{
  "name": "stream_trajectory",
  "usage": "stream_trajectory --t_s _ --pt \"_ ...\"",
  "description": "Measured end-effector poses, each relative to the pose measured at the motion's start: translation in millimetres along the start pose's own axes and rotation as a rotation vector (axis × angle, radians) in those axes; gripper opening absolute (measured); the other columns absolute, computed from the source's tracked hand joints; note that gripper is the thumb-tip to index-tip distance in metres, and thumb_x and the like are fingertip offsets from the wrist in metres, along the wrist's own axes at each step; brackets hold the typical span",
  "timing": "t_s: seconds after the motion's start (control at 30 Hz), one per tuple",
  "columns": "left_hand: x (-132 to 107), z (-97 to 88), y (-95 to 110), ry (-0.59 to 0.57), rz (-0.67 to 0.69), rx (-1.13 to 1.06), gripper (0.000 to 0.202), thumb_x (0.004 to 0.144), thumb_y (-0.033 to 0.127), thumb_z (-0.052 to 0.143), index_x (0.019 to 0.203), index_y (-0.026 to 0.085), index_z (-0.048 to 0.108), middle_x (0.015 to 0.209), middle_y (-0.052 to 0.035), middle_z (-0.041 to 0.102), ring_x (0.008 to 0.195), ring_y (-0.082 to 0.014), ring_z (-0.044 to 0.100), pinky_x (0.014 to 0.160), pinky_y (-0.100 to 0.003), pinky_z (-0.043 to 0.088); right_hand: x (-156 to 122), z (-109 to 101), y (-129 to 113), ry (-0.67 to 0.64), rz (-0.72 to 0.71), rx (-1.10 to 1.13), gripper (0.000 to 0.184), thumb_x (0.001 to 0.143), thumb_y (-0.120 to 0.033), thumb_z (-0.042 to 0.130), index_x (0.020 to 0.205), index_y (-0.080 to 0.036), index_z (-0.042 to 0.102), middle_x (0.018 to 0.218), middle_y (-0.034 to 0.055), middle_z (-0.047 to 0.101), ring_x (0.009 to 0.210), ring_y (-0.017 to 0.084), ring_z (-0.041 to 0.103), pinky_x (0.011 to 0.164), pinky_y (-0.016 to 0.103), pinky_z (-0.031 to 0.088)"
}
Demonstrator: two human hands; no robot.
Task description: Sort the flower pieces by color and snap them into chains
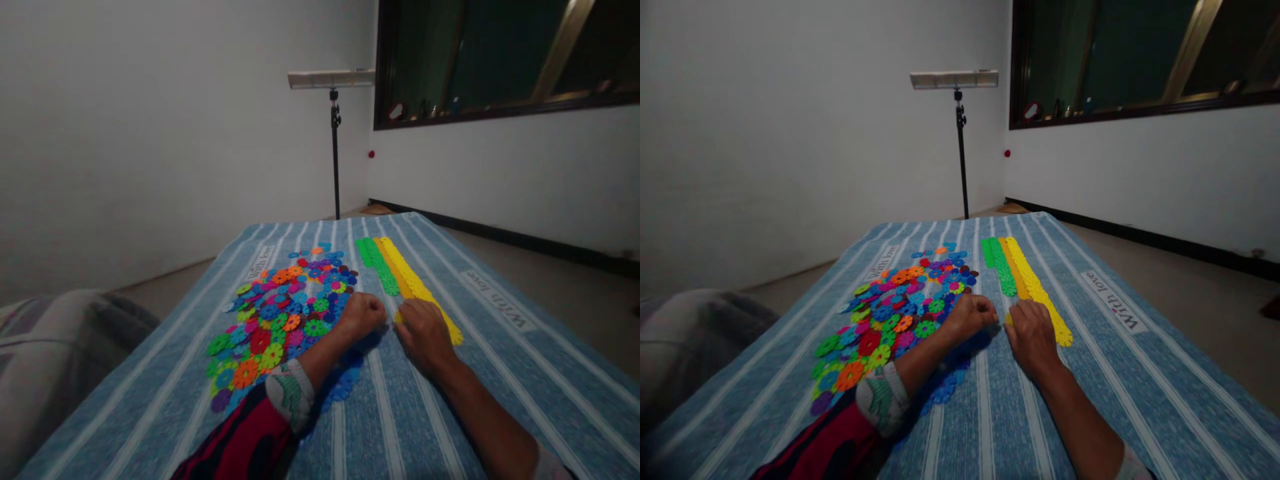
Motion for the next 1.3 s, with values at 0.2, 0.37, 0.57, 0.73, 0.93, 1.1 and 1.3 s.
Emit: stream_trajectory --t_s 0.2,0.37,0.57,0.73,0.93,1.1,1.3 --pt "-5.2 -27.0 -10.4 0.044 0.069 0.096 0.012 0.074 0.018 0.061 0.068 0.014 0.070 0.061 0.0002 0.063 0.059 -0.0109 0.055 0.056 -0.022 0.040 -7.1 -2.2 47.4 0.036 0.252 -0.156 0.010 0.083 -0.025 0.066 0.090 -0.019 0.070 0.099 0.0120 0.066 0.101 0.028 0.054 0.087 0.041 0.041" --pt "-17.1 -31.1 -15.9 0.027 0.076 0.155 0.016 0.075 0.020 0.058 0.070 0.014 0.072 0.061 0.0004 0.063 0.060 -0.0112 0.054 0.057 -0.023 0.039 -9.3 1.9 54.2 -0.009 0.272 -0.164 0.013 0.081 -0.029 0.071 0.090 -0.020 0.074 0.097 0.0116 0.065 0.099 0.029 0.055 0.085 0.041 0.042" --pt "-25.8 -32.4 -13.7 0.008 0.057 0.189 0.018 0.077 0.020 0.059 0.074 0.013 0.074 0.062 -0.0007 0.065 0.062 -0.0127 0.056 0.060 -0.023 0.040 -10.2 6.6 56.2 -0.065 0.257 -0.192 0.011 0.083 -0.030 0.069 0.084 -0.020 0.072 0.090 0.0098 0.063 0.093 0.027 0.054 0.081 0.040 0.043" --pt "-26.2 -33.1 -13.7 0.001 0.046 0.186 0.017 0.077 0.020 0.059 0.073 0.013 0.074 0.060 0.0006 0.062 0.059 -0.0117 0.053 0.057 -0.023 0.038 -10.9 8.8 59.1 -0.091 0.259 -0.207 0.010 0.085 -0.028 0.065 0.083 -0.019 0.069 0.091 0.0108 0.064 0.095 0.027 0.055 0.080 0.039 0.041" --pt "-25.0 -31.2 -18.6 -0.015 0.067 0.170 0.017 0.077 0.020 0.058 0.072 0.012 0.073 0.060 0.0006 0.060 0.057 -0.0110 0.050 0.056 -0.023 0.036 -9.2 8.8 59.2 -0.170 0.335 -0.203 0.014 0.086 -0.029 0.065 0.093 -0.018 0.068 0.098 0.0103 0.065 0.100 0.026 0.054 0.085 0.037 0.039" --pt "-24.7 -30.8 -19.6 -0.019 0.083 0.191 0.017 0.077 0.020 0.058 0.072 0.012 0.072 0.061 0.0000 0.060 0.057 -0.0111 0.049 0.056 -0.024 0.035 -8.8 10.9 60.3 -0.213 0.354 -0.180 0.017 0.087 -0.030 0.064 0.097 -0.017 0.068 0.103 0.0110 0.065 0.105 0.027 0.053 0.088 0.037 0.038" --pt "-28.3 -31.3 -20.6 -0.021 0.084 0.226 0.017 0.078 0.019 0.058 0.074 0.013 0.073 0.061 -0.0006 0.061 0.059 -0.0118 0.051 0.057 -0.024 0.036 -11.7 9.1 67.3 -0.173 0.316 -0.101 0.025 0.083 -0.033 0.069 0.102 -0.018 0.071 0.106 0.0109 0.065 0.108 0.028 0.053 0.091 0.039 0.040"
Point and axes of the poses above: each hand's wrist, its own x-axis towards the middle knuckle, its own z-axis out of the palm, y = z × x, the point moved 6 cm from there along x, towards the middle knuckle
